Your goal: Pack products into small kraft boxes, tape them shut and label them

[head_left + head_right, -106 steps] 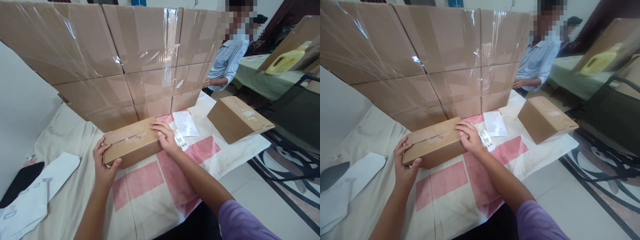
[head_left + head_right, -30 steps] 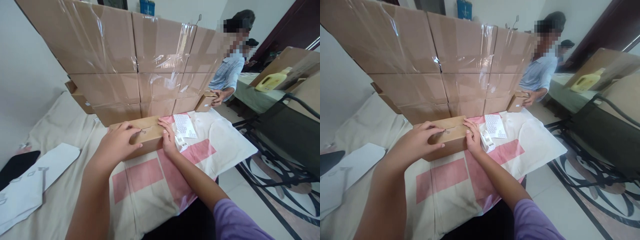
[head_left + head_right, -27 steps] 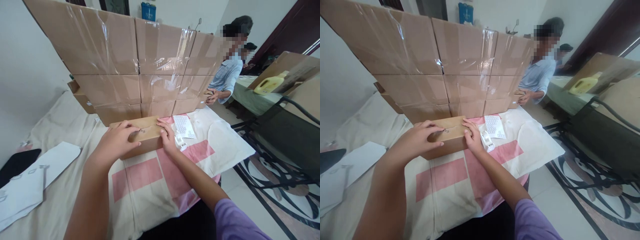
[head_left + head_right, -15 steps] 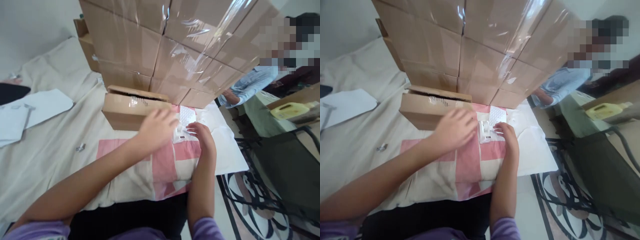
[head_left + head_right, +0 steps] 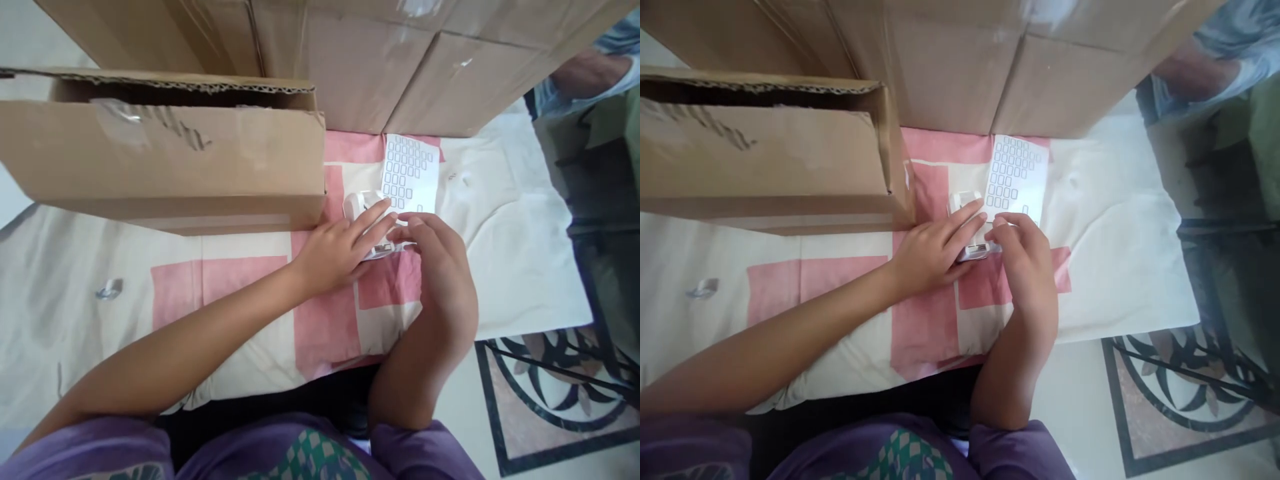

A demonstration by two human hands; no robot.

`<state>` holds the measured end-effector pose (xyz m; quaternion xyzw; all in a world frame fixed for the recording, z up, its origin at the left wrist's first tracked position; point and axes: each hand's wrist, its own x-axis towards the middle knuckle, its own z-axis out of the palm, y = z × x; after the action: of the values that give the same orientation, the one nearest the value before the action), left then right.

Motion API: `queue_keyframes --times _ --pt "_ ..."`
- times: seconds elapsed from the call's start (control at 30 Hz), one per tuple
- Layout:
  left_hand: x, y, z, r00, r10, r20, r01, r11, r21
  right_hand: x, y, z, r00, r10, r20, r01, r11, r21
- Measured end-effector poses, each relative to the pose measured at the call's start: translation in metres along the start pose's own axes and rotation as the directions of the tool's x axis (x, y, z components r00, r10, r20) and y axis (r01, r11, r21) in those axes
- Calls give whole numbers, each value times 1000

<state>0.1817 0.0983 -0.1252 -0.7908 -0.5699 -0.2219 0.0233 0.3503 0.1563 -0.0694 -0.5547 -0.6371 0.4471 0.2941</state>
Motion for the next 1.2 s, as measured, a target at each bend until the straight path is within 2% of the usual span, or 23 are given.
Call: queue_keyframes --times 0.33,0.43,0.53,0.63,0.77,1.0,1.2 --pt "-1 -2 3 999 -37 16 38 996 -79 -2 -11 10 996 47 -70 -41 996 79" --pt "1 -3 2 992 -127 16 128 979 -157 -1 -10 11 997 75 -9 -74 991 109" --pt "3 -4 2 978 -201 63 210 949 -236 -1 -8 13 996 65 57 -73 987 146" --pt "4 -5 2 966 -248 79 260 927 -269 0 -6 17 1000 21 -4 -20 990 140" --pt "5 -5 3 959 -275 70 284 935 -212 1 -9 18 994 -31 -108 44 992 121" --pt "3 -2 1 942 -334 40 336 936 -105 -6 -22 14 990 -83 -116 84 996 0" --pt "1 0 -2 914 -403 36 405 910 -85 -28 -13 8 982 -64 -176 51 996 -78"
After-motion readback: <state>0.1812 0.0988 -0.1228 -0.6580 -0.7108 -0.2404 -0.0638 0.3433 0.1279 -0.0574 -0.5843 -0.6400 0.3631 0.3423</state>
